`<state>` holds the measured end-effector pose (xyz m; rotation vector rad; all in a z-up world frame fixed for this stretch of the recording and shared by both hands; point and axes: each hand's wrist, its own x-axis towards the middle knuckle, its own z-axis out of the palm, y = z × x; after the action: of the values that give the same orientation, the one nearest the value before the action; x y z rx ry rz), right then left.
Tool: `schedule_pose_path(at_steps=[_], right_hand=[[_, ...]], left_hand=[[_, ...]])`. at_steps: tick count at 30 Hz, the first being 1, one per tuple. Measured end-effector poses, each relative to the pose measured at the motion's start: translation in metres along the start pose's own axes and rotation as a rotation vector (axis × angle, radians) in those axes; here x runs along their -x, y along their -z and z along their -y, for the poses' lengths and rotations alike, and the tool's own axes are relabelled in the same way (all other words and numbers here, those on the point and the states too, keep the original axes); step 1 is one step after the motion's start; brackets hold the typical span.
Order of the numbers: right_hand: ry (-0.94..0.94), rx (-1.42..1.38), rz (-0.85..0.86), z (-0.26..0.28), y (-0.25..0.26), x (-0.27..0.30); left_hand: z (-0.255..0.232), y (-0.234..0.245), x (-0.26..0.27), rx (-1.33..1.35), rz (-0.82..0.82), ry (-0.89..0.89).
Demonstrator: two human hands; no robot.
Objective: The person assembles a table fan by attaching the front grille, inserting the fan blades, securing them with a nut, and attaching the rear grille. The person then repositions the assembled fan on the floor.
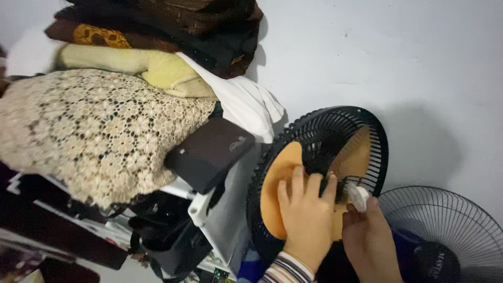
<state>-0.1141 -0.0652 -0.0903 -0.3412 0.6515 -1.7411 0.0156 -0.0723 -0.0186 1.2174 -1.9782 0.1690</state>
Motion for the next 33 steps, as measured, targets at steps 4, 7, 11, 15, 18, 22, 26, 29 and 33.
schedule_pose_path(at_steps=[4,7,11,15,18,22,26,29,33], right_hand=[[0.150,0.445,-0.227,-0.017,-0.032,0.013],[0.142,0.808,-0.457,-0.019,-0.048,0.019],[0.213,0.586,-0.246,-0.023,-0.048,0.029],[0.263,0.714,-0.258,-0.024,-0.046,0.035],[0.412,0.791,-0.198,-0.031,-0.046,0.039],[0.403,0.773,-0.286,-0.033,-0.049,0.038],[0.510,0.888,-0.211,-0.039,-0.051,0.037],[0.550,1.044,-0.221,-0.041,-0.047,0.039],[0.557,1.106,-0.227,-0.040,-0.053,0.041]], left_hand=[[0.012,-0.002,-0.007,0.028,0.018,-0.002],[0.017,0.000,-0.010,-0.008,0.077,-0.051],[0.025,-0.001,-0.017,-0.021,0.184,-0.104],[0.033,-0.001,-0.019,0.046,0.090,-0.153],[0.040,0.001,-0.022,0.093,0.105,-0.156],[0.044,0.006,-0.022,0.090,0.045,-0.121],[0.046,0.010,-0.022,0.087,0.051,-0.128],[0.047,0.009,-0.020,0.139,0.049,-0.091],[0.049,0.008,-0.020,0.133,0.050,-0.080]])
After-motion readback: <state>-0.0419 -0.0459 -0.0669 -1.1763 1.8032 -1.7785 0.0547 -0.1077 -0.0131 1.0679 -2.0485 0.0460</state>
